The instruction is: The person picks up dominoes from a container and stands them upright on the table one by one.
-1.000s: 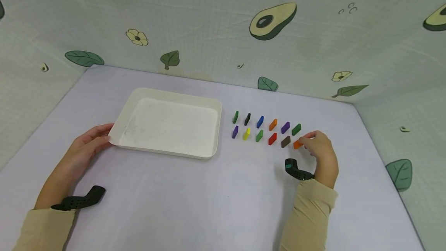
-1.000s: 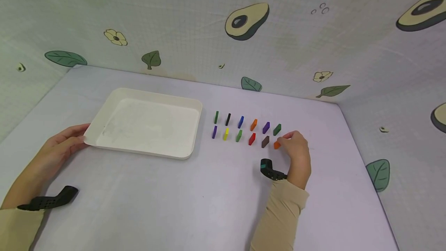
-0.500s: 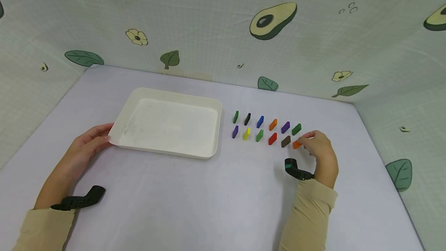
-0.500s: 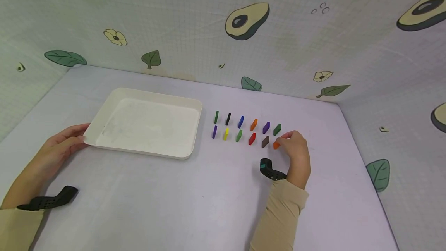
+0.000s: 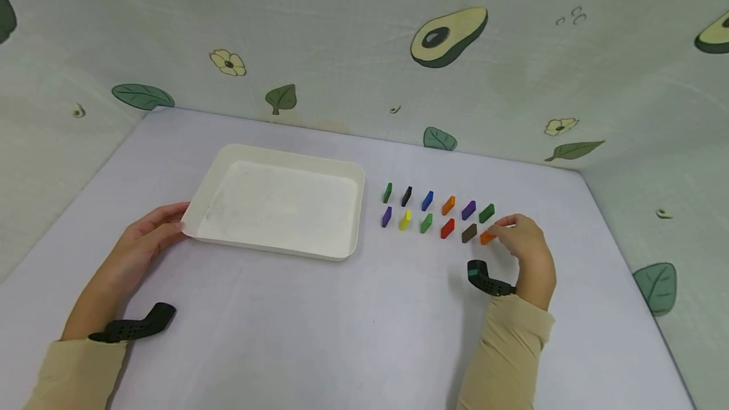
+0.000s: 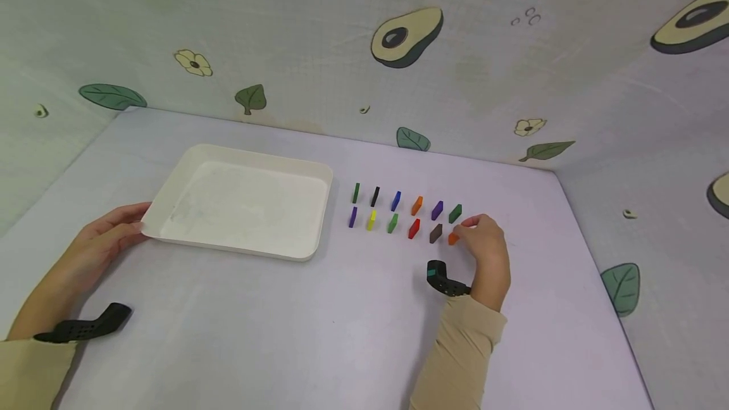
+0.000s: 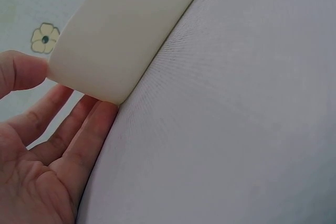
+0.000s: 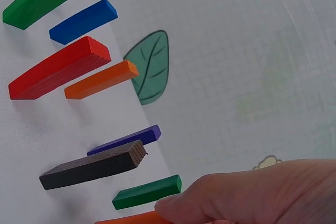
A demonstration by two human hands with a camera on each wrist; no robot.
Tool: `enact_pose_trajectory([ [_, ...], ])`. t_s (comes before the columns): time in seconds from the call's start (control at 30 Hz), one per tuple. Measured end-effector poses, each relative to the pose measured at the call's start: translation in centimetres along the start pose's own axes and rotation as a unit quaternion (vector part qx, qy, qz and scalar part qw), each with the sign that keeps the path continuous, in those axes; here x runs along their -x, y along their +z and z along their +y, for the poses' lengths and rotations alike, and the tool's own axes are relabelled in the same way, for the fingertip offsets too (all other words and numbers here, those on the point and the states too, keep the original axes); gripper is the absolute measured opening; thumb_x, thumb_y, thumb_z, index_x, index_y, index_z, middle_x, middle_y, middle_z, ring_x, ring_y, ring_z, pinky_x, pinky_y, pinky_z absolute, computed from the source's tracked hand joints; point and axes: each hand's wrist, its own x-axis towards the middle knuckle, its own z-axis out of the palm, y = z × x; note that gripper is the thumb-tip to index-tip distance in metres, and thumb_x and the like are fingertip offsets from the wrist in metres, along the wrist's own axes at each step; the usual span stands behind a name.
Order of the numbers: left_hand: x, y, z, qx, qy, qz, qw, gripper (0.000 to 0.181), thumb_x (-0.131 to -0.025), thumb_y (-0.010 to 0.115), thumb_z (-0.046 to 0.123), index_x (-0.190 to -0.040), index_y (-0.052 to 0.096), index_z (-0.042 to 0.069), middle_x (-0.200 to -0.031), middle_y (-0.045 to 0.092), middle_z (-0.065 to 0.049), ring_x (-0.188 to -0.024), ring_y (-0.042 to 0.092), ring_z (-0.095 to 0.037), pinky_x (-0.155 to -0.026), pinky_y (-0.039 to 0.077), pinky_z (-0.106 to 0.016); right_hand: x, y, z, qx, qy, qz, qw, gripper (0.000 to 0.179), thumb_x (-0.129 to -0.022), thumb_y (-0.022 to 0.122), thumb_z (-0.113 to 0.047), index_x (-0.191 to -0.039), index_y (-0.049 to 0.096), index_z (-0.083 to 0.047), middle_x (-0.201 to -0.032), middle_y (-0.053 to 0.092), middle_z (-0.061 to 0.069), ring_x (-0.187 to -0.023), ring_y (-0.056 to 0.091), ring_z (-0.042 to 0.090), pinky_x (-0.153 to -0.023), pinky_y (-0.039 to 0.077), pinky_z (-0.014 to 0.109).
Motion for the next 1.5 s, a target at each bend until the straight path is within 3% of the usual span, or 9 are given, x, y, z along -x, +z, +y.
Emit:
enact_pose_trajectory([
  [0.43,-0.2,0.3,0.1,-0.022,-0.005,0.011,0.9997,0.042,-0.096,0.051,0.017,-0.136,0.042,0.005,-0.120,0.056,0.017,-0.103,0.056,0.005,-0.083,0.045,-0.005,-0.1,-0.2,-0.1,0.002,0.000,-0.004,1.0000,0.046,-0.091,0.045,-0.033,-0.124,0.044,0.000,-0.124,0.043,0.026,-0.106,0.043,0.042,-0.081,0.044,0.050],
  [0.6,-0.2,0.4,0.1,-0.026,-0.003,0.012,0.9996,0.042,-0.096,0.050,0.018,-0.136,0.042,0.005,-0.120,0.056,0.017,-0.103,0.056,0.006,-0.083,0.045,-0.005,0.2,-0.4,-0.4,0.006,-0.014,0.027,0.9995,0.050,-0.093,0.044,-0.035,-0.126,0.044,0.001,-0.126,0.043,0.028,-0.109,0.042,0.041,-0.085,0.044,0.052],
  [0.83,-0.3,0.5,0.2,-0.055,-0.017,0.015,0.9982,0.042,-0.097,0.050,0.021,-0.136,0.042,0.007,-0.121,0.053,0.019,-0.102,0.055,0.007,-0.082,0.045,-0.004,1.2,-0.6,-1.7,-0.012,-0.077,0.098,0.9921,0.050,-0.095,0.041,-0.039,-0.128,0.044,-0.001,-0.109,0.055,0.022,-0.091,0.050,0.030,-0.068,0.043,0.036],
  [1.0,-0.4,0.6,0.3,-0.057,-0.016,0.011,0.9982,0.044,-0.097,0.050,0.022,-0.136,0.040,0.005,-0.122,0.052,0.017,-0.103,0.054,0.006,-0.082,0.044,-0.004,2.6,-0.4,-3.3,-0.028,-0.161,0.140,0.9766,0.045,-0.096,0.043,-0.039,-0.124,0.048,-0.004,-0.103,0.056,0.016,-0.088,0.050,0.026,-0.066,0.042,0.028],
  [1.13,-0.6,0.8,0.4,-0.050,-0.025,0.018,0.9983,0.044,-0.096,0.051,0.023,-0.136,0.041,0.006,-0.122,0.052,0.018,-0.103,0.054,0.006,-0.082,0.044,-0.004,4.1,-0.2,-4.9,-0.034,-0.231,0.153,0.9601,0.040,-0.096,0.045,-0.036,-0.121,0.050,-0.005,-0.107,0.055,0.014,-0.097,0.050,0.027,-0.077,0.045,0.031],
  [1.23,-0.7,0.8,0.3,-0.009,-0.018,0.017,0.9997,0.043,-0.096,0.052,0.019,-0.135,0.042,0.005,-0.123,0.054,0.014,-0.104,0.055,0.003,-0.083,0.045,-0.006,5.2,0.0,-6.0,-0.043,-0.274,0.155,0.9480,0.038,-0.096,0.046,-0.035,-0.120,0.053,-0.007,-0.113,0.058,0.012,-0.106,0.051,0.028,-0.085,0.044,0.037],
  [1.33,-0.7,0.8,0.2,0.025,-0.004,0.018,0.9995,0.043,-0.096,0.051,0.017,-0.135,0.042,0.002,-0.126,0.053,0.010,-0.105,0.056,0.002,-0.084,0.047,-0.008,6.0,0.3,-6.8,-0.043,-0.315,0.158,0.9349,0.035,-0.096,0.047,-0.033,-0.120,0.055,-0.008,-0.117,0.058,0.010,-0.110,0.052,0.029,-0.086,0.045,0.044],
  [1.43,-0.5,1.1,0.6,-0.017,0.005,0.035,0.9992,0.043,-0.097,0.050,0.020,-0.136,0.041,0.004,-0.128,0.051,0.010,-0.109,0.052,0.004,-0.084,0.045,-0.006,6.4,1.0,-7.4,-0.013,-0.359,0.155,0.9202,0.035,-0.097,0.047,-0.031,-0.123,0.055,-0.008,-0.124,0.056,0.010,-0.115,0.051,0.032,-0.089,0.047,0.051],
  [1.5,-0.4,1.7,1.3,-0.089,0.018,0.054,0.9944,0.043,-0.097,0.049,0.022,-0.137,0.042,0.008,-0.129,0.049,0.013,-0.112,0.047,0.008,-0.085,0.041,-0.003,6.3,1.5,-7.5,0.017,-0.387,0.146,0.9101,0.036,-0.097,0.047,-0.031,-0.125,0.053,-0.008,-0.130,0.053,0.010,-0.121,0.047,0.033,-0.094,0.044,0.054],
])
